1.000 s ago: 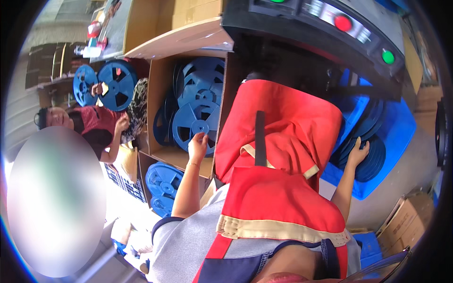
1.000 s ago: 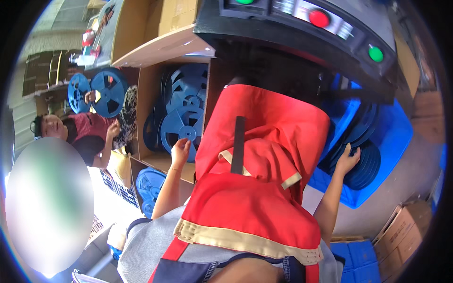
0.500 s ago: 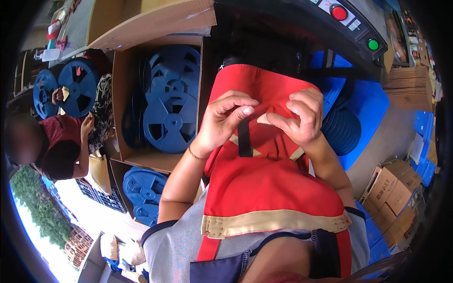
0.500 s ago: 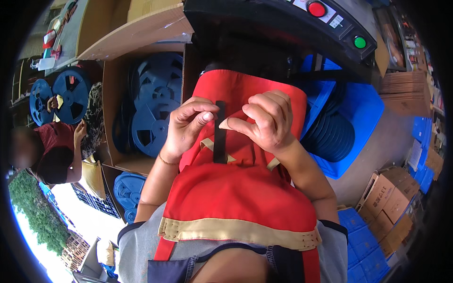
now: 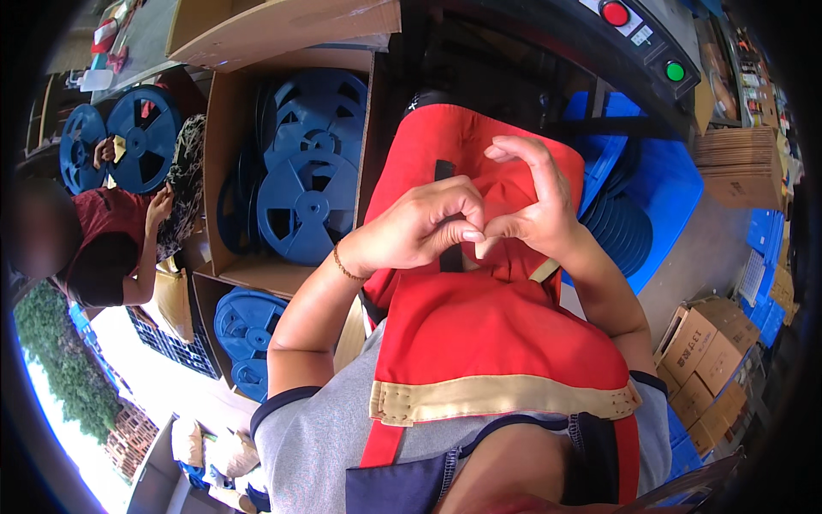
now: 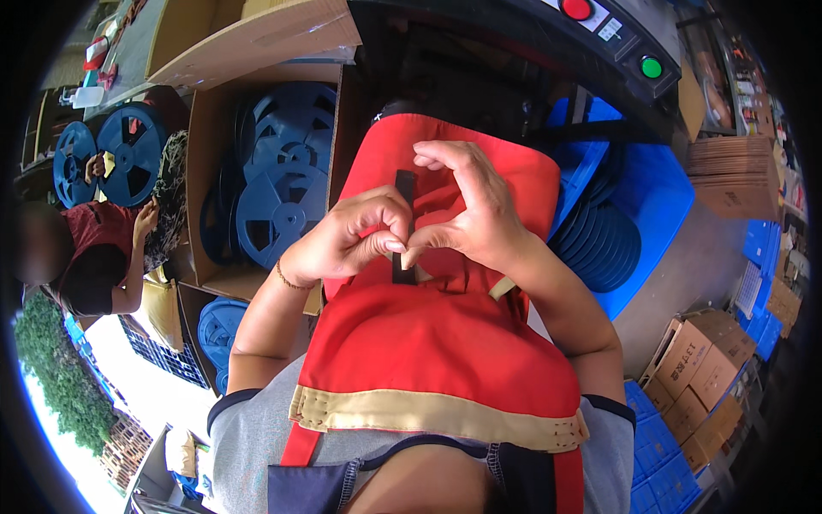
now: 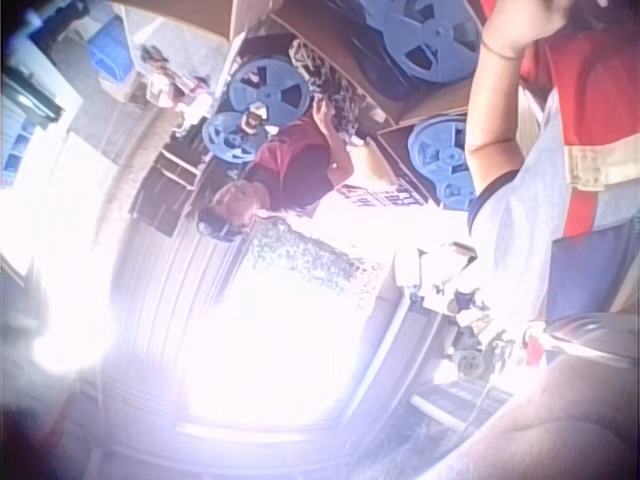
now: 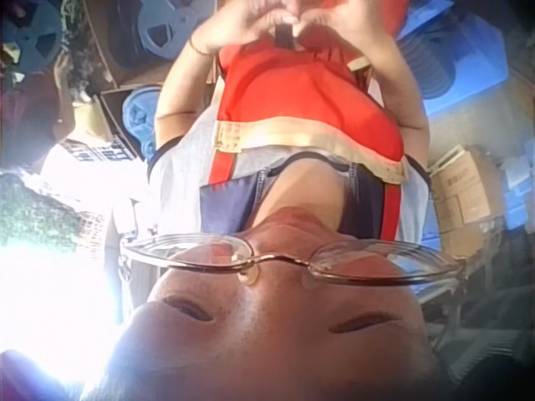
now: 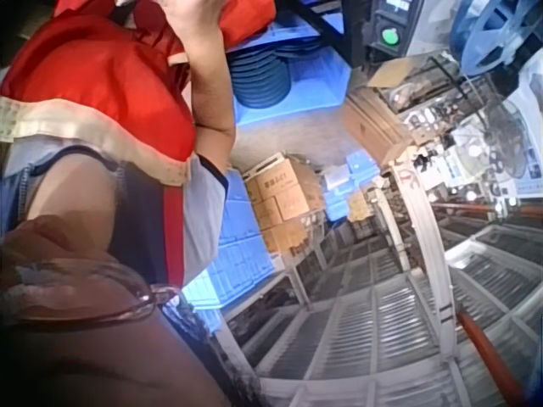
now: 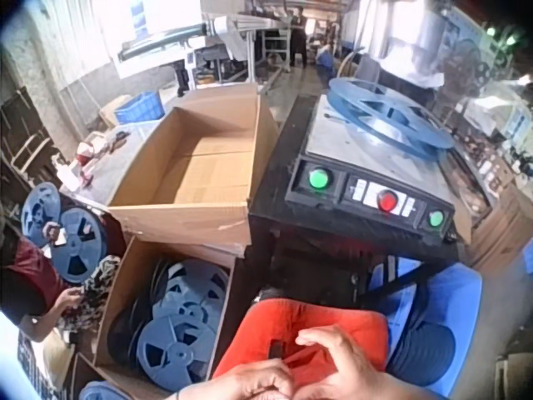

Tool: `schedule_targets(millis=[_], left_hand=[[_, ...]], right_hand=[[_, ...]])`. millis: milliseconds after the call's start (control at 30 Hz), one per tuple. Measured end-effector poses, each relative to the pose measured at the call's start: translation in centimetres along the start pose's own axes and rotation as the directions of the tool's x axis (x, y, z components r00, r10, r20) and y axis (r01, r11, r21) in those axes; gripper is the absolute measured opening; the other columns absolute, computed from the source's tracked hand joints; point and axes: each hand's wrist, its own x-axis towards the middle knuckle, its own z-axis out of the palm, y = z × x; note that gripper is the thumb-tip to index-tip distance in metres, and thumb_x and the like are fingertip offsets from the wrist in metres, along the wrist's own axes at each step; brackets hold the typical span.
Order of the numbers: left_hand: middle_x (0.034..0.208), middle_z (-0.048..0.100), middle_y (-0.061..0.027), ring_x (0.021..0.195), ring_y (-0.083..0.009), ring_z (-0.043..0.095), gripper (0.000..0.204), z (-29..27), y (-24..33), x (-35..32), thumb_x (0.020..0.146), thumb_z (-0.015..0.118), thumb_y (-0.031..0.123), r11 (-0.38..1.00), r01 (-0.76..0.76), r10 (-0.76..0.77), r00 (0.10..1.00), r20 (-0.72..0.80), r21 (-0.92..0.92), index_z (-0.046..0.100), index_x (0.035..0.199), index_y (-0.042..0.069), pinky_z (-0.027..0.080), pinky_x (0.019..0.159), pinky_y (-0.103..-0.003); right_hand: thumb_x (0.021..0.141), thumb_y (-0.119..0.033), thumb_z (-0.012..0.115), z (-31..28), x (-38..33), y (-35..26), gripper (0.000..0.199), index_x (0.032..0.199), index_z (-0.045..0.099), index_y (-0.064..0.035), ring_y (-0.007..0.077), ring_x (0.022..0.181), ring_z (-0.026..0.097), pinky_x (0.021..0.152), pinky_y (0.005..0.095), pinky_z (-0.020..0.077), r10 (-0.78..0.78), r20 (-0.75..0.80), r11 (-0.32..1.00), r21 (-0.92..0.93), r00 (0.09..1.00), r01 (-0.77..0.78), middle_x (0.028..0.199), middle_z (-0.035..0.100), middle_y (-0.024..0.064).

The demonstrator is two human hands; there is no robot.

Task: The person operates a pressing machine to assemble blue plastic reels by placing components on the machine bed, pressing buttons to activate it, and then placing the assembled reels into a cardboard box.

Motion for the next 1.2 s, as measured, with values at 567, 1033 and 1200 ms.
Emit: schedule_targets(millis=[567, 1033, 1200], left_hand=[[0.080, 0.057, -0.0061, 0.072, -0.0152, 0.055, 0.011, 2.9, -0.7, -1.5, 0.097, 0.052, 0.010, 0.942, 0.216, -0.217, 0.976, 0.023, -0.258, 0.050, 0.087, 0.003, 0.047, 0.067, -0.028], [0.089, 0.058, -0.0008, 0.080, -0.0083, 0.055, 0.012, -0.3, -12.4, -8.5, 0.097, 0.056, 0.013, 0.898, 0.346, -0.430, 0.556, -0.711, -0.273, 0.057, 0.098, 0.001, 0.048, 0.070, -0.025], [0.111, 0.059, -0.0182, 0.104, -0.0343, 0.056, 0.040, -8.6, -23.4, -19.5, 0.078, 0.073, 0.019, 0.376, 0.916, -0.060, 0.173, -0.983, 0.138, 0.057, 0.111, 0.003, 0.045, 0.090, -0.042]], right_hand=[[0.068, -0.018, 0.081, 0.5, 0.4, -0.9, 0.062, 0.125, 0.058, -0.0109, 0.0299, 0.105, 0.056, 0.090, 0.0402, 0.0466, -0.168, 0.292, 0.966, 0.237, 0.942, 0.098, 0.120, 0.058, 0.0103], [0.083, 0.006, 0.063, 1.6, -0.9, -0.2, 0.012, 0.093, 0.066, -0.0001, 0.0249, 0.085, 0.067, 0.074, 0.0324, 0.0530, 0.286, 0.254, 0.937, 0.127, 0.924, -0.325, 0.087, 0.069, 0.0128], [0.085, 0.008, 0.060, 2.9, -3.1, 1.8, 0.014, 0.095, 0.067, 0.0005, 0.0214, 0.079, 0.068, 0.071, 0.0289, 0.0544, 0.445, 0.314, 0.882, 0.004, 0.838, -0.470, 0.083, 0.069, 0.0127]])
